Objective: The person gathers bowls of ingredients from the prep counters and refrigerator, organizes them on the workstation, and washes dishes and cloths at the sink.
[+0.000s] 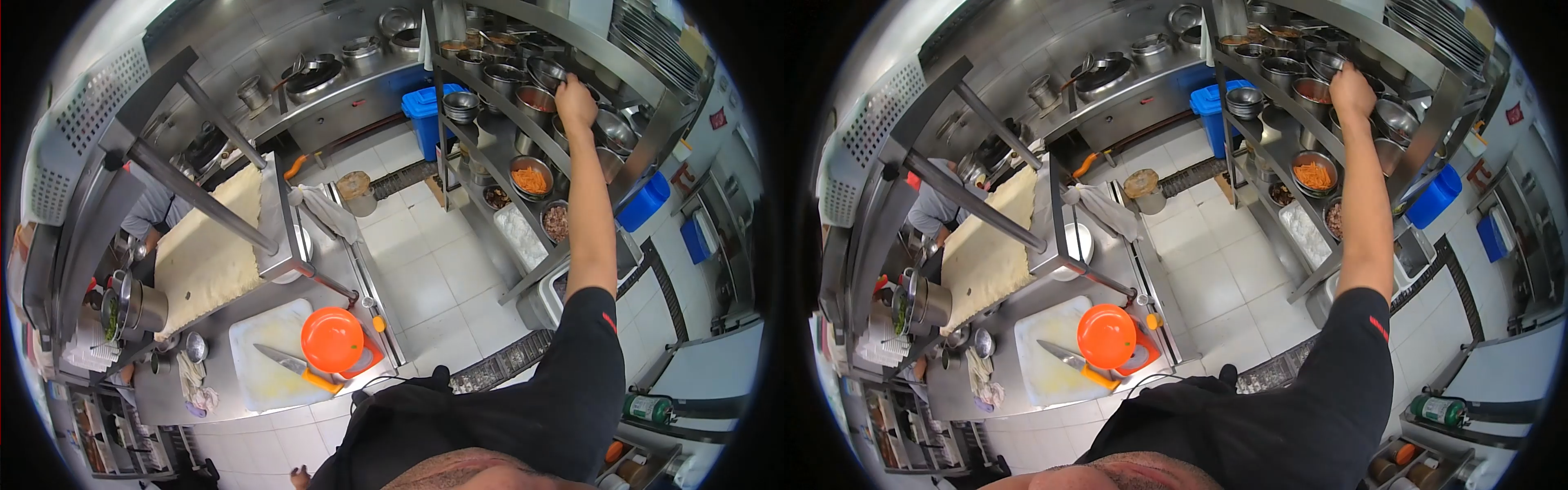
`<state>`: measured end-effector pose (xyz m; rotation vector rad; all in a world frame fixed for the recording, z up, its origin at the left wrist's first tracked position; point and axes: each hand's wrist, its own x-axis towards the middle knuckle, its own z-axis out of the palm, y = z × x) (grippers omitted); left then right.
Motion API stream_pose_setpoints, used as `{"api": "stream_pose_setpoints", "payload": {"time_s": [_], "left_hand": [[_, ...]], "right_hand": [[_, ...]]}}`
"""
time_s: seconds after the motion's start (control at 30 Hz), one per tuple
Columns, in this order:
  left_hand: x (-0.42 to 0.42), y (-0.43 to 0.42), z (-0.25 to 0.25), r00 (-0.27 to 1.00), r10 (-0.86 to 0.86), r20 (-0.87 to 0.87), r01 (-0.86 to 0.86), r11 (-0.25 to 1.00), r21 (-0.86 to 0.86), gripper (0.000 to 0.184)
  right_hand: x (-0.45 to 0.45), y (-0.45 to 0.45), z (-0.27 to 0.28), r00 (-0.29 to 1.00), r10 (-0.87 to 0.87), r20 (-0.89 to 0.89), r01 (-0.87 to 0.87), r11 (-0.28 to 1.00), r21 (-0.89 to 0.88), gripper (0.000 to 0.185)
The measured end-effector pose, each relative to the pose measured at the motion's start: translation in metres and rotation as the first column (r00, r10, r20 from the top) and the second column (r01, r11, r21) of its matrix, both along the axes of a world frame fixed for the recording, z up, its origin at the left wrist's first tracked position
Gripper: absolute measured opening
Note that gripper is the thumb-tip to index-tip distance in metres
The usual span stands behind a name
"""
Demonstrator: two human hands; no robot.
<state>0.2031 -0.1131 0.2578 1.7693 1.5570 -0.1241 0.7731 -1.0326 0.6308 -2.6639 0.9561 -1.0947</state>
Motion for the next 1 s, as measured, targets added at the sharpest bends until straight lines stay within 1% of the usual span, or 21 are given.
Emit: {"api": "stream_pose_setpoints", "payload": {"time_s": [0.03, 0.07, 0.1, 0.13, 0.17, 0.2, 0.23, 0.27, 0.3, 0.4, 0.47, 0.53, 0.57, 0.63, 0.67, 0.7, 0.8, 0.9, 0.93, 0.97, 1.0], "left_hand": [[-0.006, 0.011, 0.002, 1.0, 0.004, 0.015, -0.005, 0.999, 0.044, 0.06], [-0.012, 0.024, 0.0, 0.999, -0.016, 0.031, 0.012, 0.994, 0.105, 0.061], [-0.018, 0.04, 0.0, 0.997, -0.059, 0.056, 0.048, 0.98, 0.193, 0.062], [-0.017, 0.059, -0.013, 0.985, -0.171, 0.01, 0.155, 0.916, 0.371, 0.06], [-0.015, 0.074, -0.021, 0.965, -0.251, -0.072, 0.249, 0.803, 0.541, 0.058], [-0.01, 0.075, -0.02, 0.986, -0.167, 0.026, 0.123, 0.81, 0.573, 0.052], [-0.005, 0.083, -0.025, 0.966, -0.176, 0.189, 0.016, 0.77, 0.638, 0.052], [0.005, 0.094, -0.025, 0.959, -0.142, 0.246, -0.071, 0.718, 0.692, 0.05], [0.019, 0.099, -0.015, 0.925, -0.082, 0.37, -0.202, 0.719, 0.665, 0.05], [0.067, 0.114, 0.037, 0.861, -0.066, 0.505, -0.376, 0.585, 0.719, 0.052], [0.102, 0.126, 0.081, 0.771, -0.069, 0.634, -0.49, 0.572, 0.658, 0.054], [0.131, 0.141, 0.118, 0.658, -0.106, 0.745, -0.564, 0.587, 0.582, 0.054], [0.145, 0.145, 0.142, 0.621, -0.139, 0.771, -0.567, 0.6, 0.565, 0.054], [0.174, 0.146, 0.186, 0.52, -0.23, 0.822, -0.576, 0.616, 0.537, 0.052], [0.186, 0.145, 0.208, 0.44, -0.261, 0.859, -0.547, 0.68, 0.488, 0.051], [0.199, 0.148, 0.226, 0.352, -0.285, 0.892, -0.509, 0.741, 0.438, 0.05], [0.241, 0.175, 0.266, 0.272, -0.441, 0.855, -0.369, 0.773, 0.516, 0.048], [0.292, 0.195, 0.307, 0.094, -0.508, 0.856, -0.262, 0.817, 0.514, 0.062], [0.307, 0.204, 0.319, 0.077, -0.537, 0.84, -0.229, 0.811, 0.539, 0.067], [0.323, 0.216, 0.331, 0.053, -0.567, 0.822, -0.195, 0.802, 0.565, 0.072], [0.336, 0.227, 0.344, 0.021, -0.549, 0.836, -0.178, 0.82, 0.544, 0.086]], "right_hand": [[-0.008, 0.001, -0.001, 1.0, 0.017, 0.019, -0.017, 0.999, -0.028, 0.03], [-0.02, 0.008, -0.001, 0.99, 0.08, 0.114, -0.07, 0.994, -0.086, 0.029], [-0.034, 0.015, 0.004, 0.991, 0.096, 0.094, -0.089, 0.993, -0.082, 0.029], [-0.048, 0.024, 0.008, 0.986, 0.112, 0.122, -0.099, 0.989, -0.107, 0.031], [-0.057, 0.027, 0.007, 0.968, 0.163, 0.189, -0.143, 0.983, -0.117, 0.034], [-0.068, 0.04, 0.013, 0.958, 0.2, 0.204, -0.169, 0.973, -0.16, 0.036], [-0.078, 0.049, 0.018, 0.931, 0.269, 0.246, -0.218, 0.952, -0.217, 0.035], [-0.09, 0.065, 0.026, 0.927, 0.277, 0.252, -0.238, 0.955, -0.176, 0.033], [-0.096, 0.072, 0.029, 0.91, 0.318, 0.267, -0.267, 0.941, -0.211, 0.032], [-0.127, 0.115, 0.048, 0.865, 0.4, 0.302, -0.326, 0.907, -0.268, 0.029], [-0.156, 0.168, 0.064, 0.829, 0.429, 0.358, -0.386, 0.903, -0.187, 0.027], [-0.172, 0.207, 0.068, 0.721, 0.523, 0.453, -0.476, 0.85, -0.224, 0.027], [-0.183, 0.241, 0.075, 0.629, 0.609, 0.483, -0.547, 0.788, -0.283, 0.023], [-0.203, 0.289, 0.076, 0.53, 0.722, 0.445, -0.656, 0.681, -0.325, 0.023], [-0.213, 0.311, 0.076, 0.478, 0.769, 0.425, -0.699, 0.626, -0.346, 0.024], [-0.22, 0.334, 0.071, 0.47, 0.78, 0.413, -0.751, 0.599, -0.277, 0.023], [-0.243, 0.454, 0.06, 0.366, 0.843, 0.394, -0.882, 0.449, -0.143, 0.023], [-0.25, 0.591, 0.047, 0.246, 0.922, 0.299, -0.969, 0.237, 0.065, 0.03], [-0.249, 0.638, 0.048, 0.196, 0.949, 0.247, -0.977, 0.168, 0.129, 0.034], [-0.247, 0.684, 0.05, 0.139, 0.967, 0.213, -0.985, 0.112, 0.135, 0.039], [-0.243, 0.726, 0.053, 0.087, 0.98, 0.178, -0.987, 0.061, 0.147, 0.044]]}}
